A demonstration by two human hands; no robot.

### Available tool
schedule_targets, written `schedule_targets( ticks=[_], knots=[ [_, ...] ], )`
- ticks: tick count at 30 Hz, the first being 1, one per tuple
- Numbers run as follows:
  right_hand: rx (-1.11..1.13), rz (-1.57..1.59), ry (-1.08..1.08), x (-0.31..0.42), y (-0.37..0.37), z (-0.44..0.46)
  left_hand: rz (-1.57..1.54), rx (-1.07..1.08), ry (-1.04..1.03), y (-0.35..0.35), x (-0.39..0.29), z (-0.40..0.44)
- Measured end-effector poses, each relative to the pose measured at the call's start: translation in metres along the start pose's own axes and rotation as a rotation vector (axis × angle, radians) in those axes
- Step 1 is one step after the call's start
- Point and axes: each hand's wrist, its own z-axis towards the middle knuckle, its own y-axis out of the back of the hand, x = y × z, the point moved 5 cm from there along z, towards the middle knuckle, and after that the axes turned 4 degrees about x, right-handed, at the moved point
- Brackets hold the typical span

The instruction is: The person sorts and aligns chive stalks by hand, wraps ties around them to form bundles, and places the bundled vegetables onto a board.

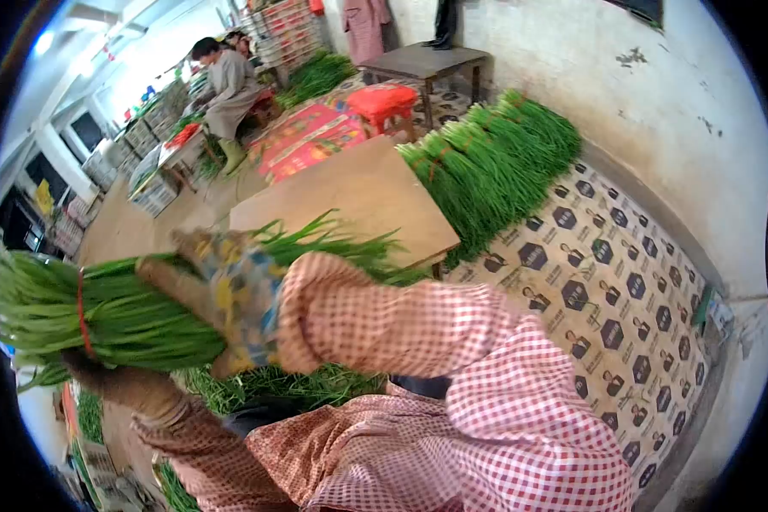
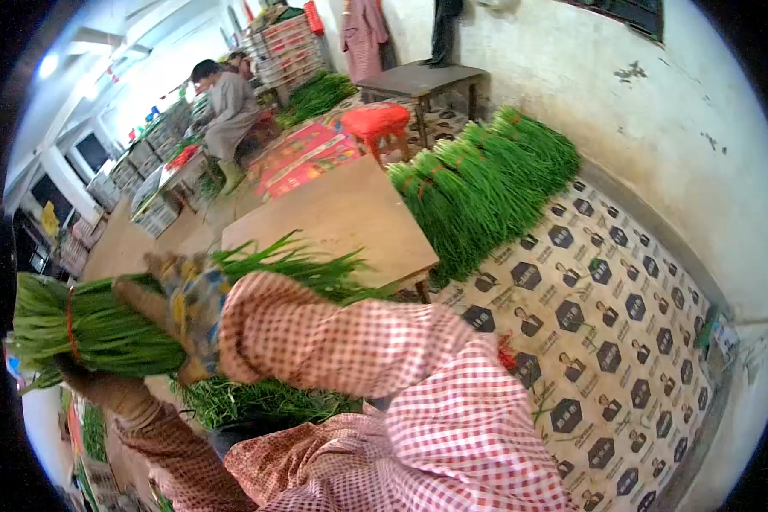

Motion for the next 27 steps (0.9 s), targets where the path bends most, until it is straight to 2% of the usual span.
schedule_targets(
  ticks=[1, 4, 5, 6, 7, 8, 9, 11, 13, 14, 16, 18, 19, 21, 23, 25, 27],
  knots=[
    [0.02, -0.072, -0.004, -0.021, -0.001, -0.015, -0.037, 0.03, -0.023, -0.001, 0.034, -0.003],
    [0.13, -0.054, -0.099, -0.078, 0.051, -0.061, -0.254, 0.255, 0.178, -0.056, 0.093, -0.017],
    [0.178, -0.016, -0.167, -0.103, 0.071, -0.082, -0.343, 0.309, 0.288, -0.082, 0.116, -0.033],
    [0.234, 0.027, -0.255, -0.125, 0.09, -0.106, -0.523, 0.438, 0.495, -0.102, 0.14, -0.057],
    [0.271, 0.07, -0.358, -0.147, 0.11, -0.13, -0.54, 0.451, 0.656, -0.127, 0.157, -0.083],
    [0.314, 0.104, -0.468, -0.166, 0.126, -0.157, -0.492, 0.57, 0.667, -0.144, 0.19, -0.107],
    [0.343, 0.129, -0.585, -0.181, 0.14, -0.187, -0.553, 0.727, 0.799, -0.164, 0.206, -0.137],
    [0.391, 0.168, -0.802, -0.195, 0.157, -0.253, -0.129, 1.07, 1.066, -0.159, 0.247, -0.199],
    [0.423, 0.138, -0.914, -0.193, 0.162, -0.321, 0.031, 1.385, 1.353, -0.137, 0.27, -0.246],
    [0.431, 0.103, -0.946, -0.186, 0.159, -0.354, 0.119, 1.452, 1.335, -0.121, 0.281, -0.258],
    [0.412, 0.446, -1.215, -0.178, 0.134, -0.416, 0.218, 1.521, 1.331, -0.093, 0.302, -0.269],
    [0.597, 0.336, -1.493, -0.163, 0.107, -0.471, 0.381, 1.501, 1.3, -0.072, 0.326, -0.262],
    [0.646, 0.383, -1.495, -0.157, 0.094, -0.492, 0.381, 1.498, 1.302, -0.068, 0.339, -0.257],
    [0.723, 0.486, -1.512, -0.143, 0.067, -0.543, 0.503, 1.59, 1.108, -0.067, 0.361, -0.244],
    [0.691, 0.699, -1.602, -0.123, 0.023, -0.625, 0.625, 1.508, 1.035, -0.072, 0.368, -0.229],
    [0.656, 0.872, -1.745, -0.1, -0.004, -0.673, 0.962, 1.603, 0.815, -0.083, 0.371, -0.217],
    [0.561, 1.039, -1.904, -0.082, -0.018, -0.687, 0.96, 1.662, 0.869, -0.076, 0.398, -0.218]
  ],
)
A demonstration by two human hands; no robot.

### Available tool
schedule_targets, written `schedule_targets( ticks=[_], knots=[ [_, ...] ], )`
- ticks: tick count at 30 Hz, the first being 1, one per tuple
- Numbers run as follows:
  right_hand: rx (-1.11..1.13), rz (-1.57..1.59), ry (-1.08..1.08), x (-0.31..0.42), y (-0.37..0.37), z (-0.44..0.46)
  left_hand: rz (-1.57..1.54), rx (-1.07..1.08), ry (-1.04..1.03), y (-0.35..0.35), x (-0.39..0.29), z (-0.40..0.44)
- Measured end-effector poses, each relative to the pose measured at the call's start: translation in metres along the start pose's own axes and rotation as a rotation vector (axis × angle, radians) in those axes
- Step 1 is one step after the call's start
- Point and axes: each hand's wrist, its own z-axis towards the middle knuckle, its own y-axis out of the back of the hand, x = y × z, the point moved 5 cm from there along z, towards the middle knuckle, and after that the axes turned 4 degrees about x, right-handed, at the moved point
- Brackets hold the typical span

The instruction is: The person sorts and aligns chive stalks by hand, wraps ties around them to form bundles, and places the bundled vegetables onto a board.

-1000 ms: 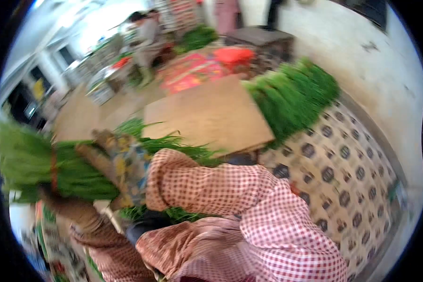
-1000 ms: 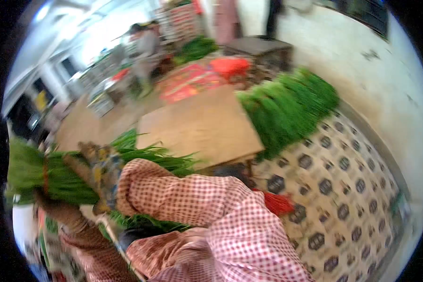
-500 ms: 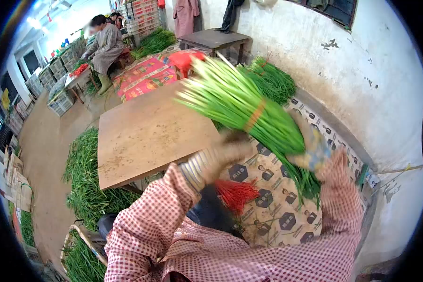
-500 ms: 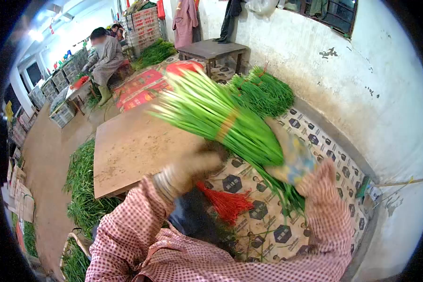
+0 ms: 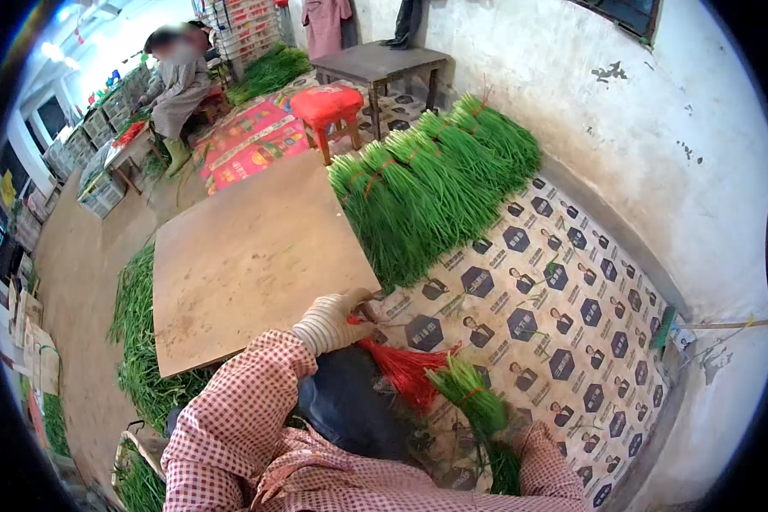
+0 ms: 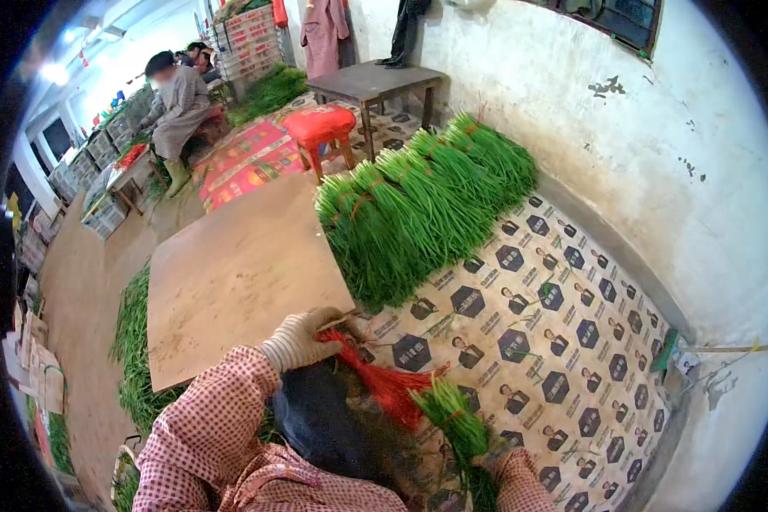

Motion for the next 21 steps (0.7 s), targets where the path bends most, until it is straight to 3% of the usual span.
schedule_targets(
  ticks=[2, 6, 9, 10, 12, 14, 15, 17, 20, 21],
  knots=[
    [0.045, 0.287, -0.05, -0.017, -0.015, 0.007, 0.545, -0.131, -0.239, 0.005, -0.01, 0.018],
    [0.235, 1.204, -0.089, -0.033, -0.044, 0.021, 0.645, -0.167, -0.235, 0.013, -0.014, 0.053],
    [0.677, 1.754, -0.004, -0.027, -0.052, 0.021, 0.716, -0.106, -0.144, 0.009, 0.0, 0.076],
    [0.662, 1.754, -0.009, -0.032, -0.05, 0.021, 0.778, -0.113, -0.135, 0.002, 0.003, 0.076],
    [0.306, 1.615, -0.16, -0.035, -0.072, 0.015, 0.834, -0.1, -0.129, -0.003, 0.009, 0.08],
    [-0.122, 0.844, -0.198, 0.065, -0.074, -0.036, 0.818, -0.181, -0.157, -0.003, 0.012, 0.08],
    [-0.062, 0.415, -0.173, 0.044, -0.07, -0.025, 0.788, -0.242, -0.23, -0.002, 0.009, 0.077],
    [-0.009, -0.001, -0.139, 0.028, -0.075, -0.008, 0.796, -0.252, -0.242, -0.002, 0.01, 0.078],
    [0.022, 0.236, 0.006, 0.03, -0.075, 0.004, 0.817, -0.282, -0.268, -0.003, 0.009, 0.078],
    [-0.126, 0.206, 0.092, 0.041, -0.059, 0.004, 0.816, -0.299, -0.272, -0.002, 0.007, 0.078]
  ],
)
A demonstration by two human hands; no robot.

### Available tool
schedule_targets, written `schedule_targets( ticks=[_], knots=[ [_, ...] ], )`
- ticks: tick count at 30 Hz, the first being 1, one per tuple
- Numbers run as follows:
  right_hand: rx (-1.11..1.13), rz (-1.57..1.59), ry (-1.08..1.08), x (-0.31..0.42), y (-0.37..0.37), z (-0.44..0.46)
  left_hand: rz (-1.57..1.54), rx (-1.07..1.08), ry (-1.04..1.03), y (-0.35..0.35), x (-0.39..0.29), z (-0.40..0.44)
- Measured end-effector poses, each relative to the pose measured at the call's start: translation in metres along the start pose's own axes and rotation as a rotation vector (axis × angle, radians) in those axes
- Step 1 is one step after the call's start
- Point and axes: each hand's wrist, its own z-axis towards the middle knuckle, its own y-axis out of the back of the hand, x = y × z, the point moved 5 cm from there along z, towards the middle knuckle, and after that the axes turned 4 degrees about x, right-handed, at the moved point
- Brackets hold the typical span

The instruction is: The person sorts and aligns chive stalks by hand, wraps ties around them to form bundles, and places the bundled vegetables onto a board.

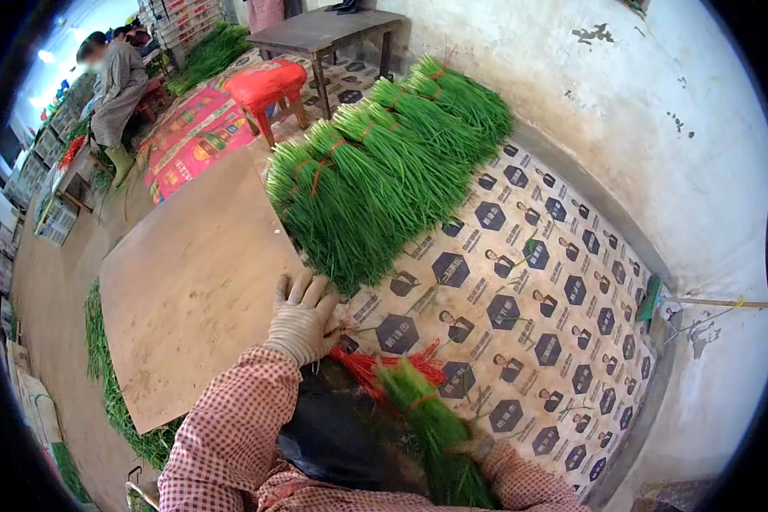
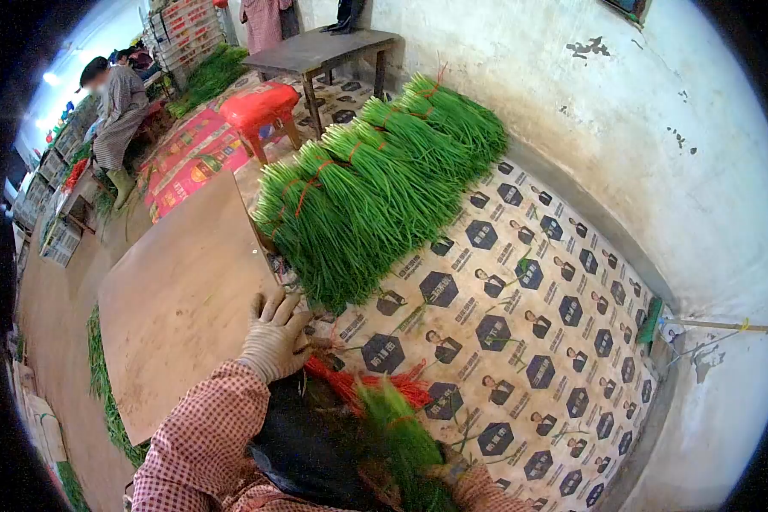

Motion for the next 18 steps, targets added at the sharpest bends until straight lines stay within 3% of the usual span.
schedule_targets(
  ticks=[4, 5, 7, 11, 14, 18],
  knots=[
    [-0.255, 0.235, 0.187, 0.119, 0.077, 0.041, -0.049, 0.052, 0.029, -0.001, 0.0, 0.0],
    [-0.408, 0.063, 0.267, 0.119, 0.12, 0.069, -0.048, 0.053, 0.029, 0.0, 0.001, 0.002],
    [-0.701, -0.322, 0.34, 0.219, 0.184, 0.097, -0.06, 0.052, 0.006, 0.002, 0.0, 0.002],
    [-0.936, -0.455, 0.437, 0.326, 0.252, 0.178, -0.062, 0.023, 0.004, -0.006, 0.004, 0.0],
    [-0.88, -0.513, 0.408, 0.296, 0.213, 0.224, -0.126, 0.018, 0.022, 0.0, 0.006, 0.001],
    [-0.63, -0.383, 0.304, 0.174, 0.093, 0.229, -0.165, 0.033, 0.03, 0.004, 0.004, 0.001]
  ],
)
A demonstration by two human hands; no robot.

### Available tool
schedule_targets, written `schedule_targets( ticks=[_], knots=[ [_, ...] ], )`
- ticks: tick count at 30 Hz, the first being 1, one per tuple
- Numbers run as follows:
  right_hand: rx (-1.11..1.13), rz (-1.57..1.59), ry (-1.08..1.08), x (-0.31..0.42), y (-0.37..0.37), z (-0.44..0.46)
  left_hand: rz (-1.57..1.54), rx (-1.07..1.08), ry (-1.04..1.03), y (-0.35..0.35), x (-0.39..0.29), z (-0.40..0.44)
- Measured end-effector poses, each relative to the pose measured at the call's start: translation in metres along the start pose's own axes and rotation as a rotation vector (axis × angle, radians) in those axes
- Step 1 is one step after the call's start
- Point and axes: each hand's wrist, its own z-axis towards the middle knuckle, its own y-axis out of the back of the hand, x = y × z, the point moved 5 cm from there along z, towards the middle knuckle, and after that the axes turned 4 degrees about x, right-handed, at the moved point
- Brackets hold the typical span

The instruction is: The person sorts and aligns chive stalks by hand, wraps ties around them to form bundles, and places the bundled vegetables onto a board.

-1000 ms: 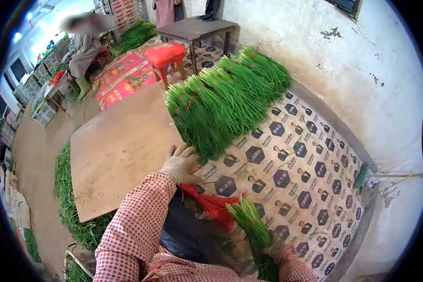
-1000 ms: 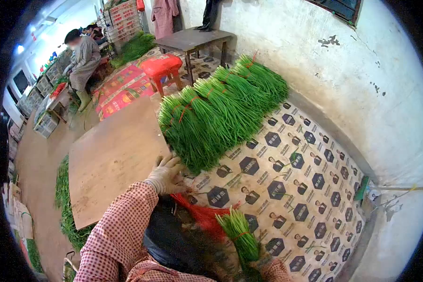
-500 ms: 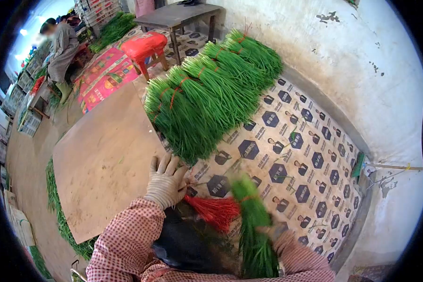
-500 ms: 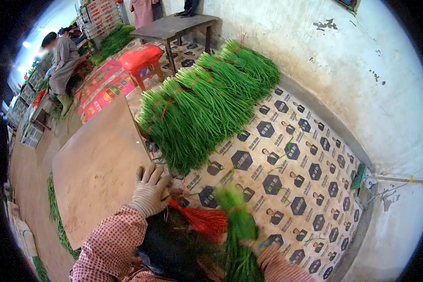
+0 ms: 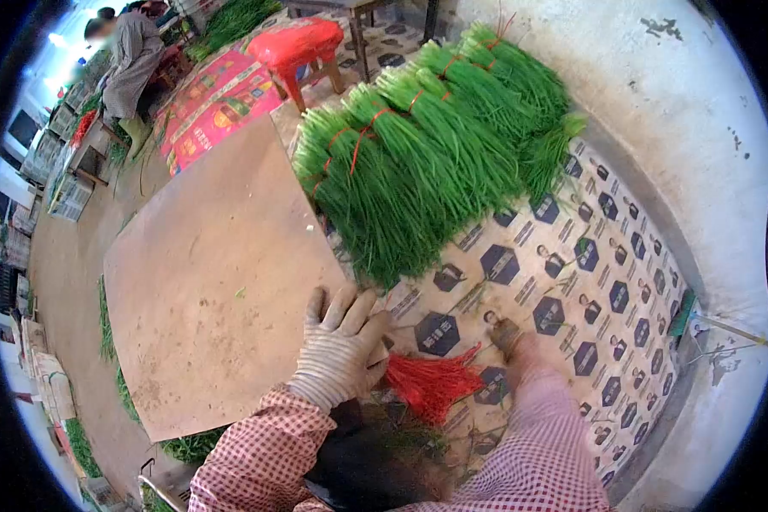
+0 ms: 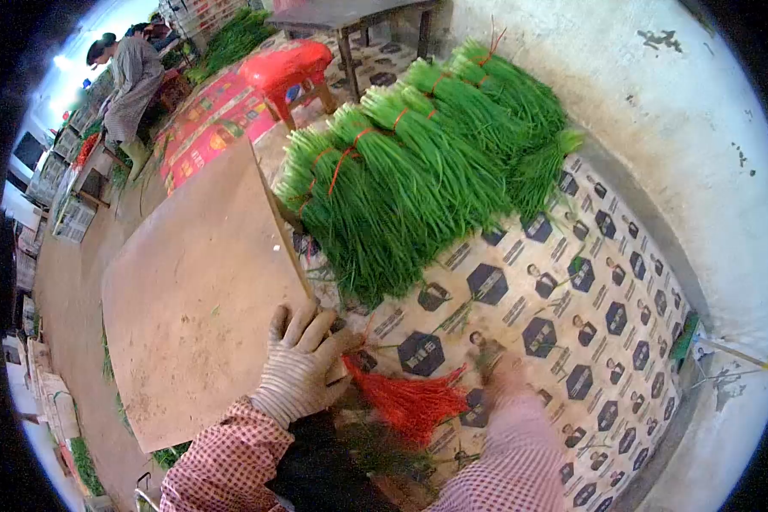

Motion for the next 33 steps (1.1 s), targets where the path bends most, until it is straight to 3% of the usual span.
schedule_targets(
  ticks=[4, 9, 24, 33],
  knots=[
    [0.233, 0.235, -0.292, -0.049, -0.091, -0.115, -0.017, -0.022, -0.002, -0.001, 0.0, 0.0],
    [0.268, 0.371, -0.407, -0.053, -0.125, -0.14, 0.058, -0.012, -0.007, -0.003, 0.0, 0.0],
    [0.289, 0.348, -0.436, -0.051, -0.143, -0.106, 0.091, -0.004, 0.003, -0.003, 0.0, 0.005],
    [0.419, 0.285, -0.582, -0.094, -0.089, -0.226, 0.071, -0.159, -0.055, -0.005, 0.003, 0.001]
  ],
)
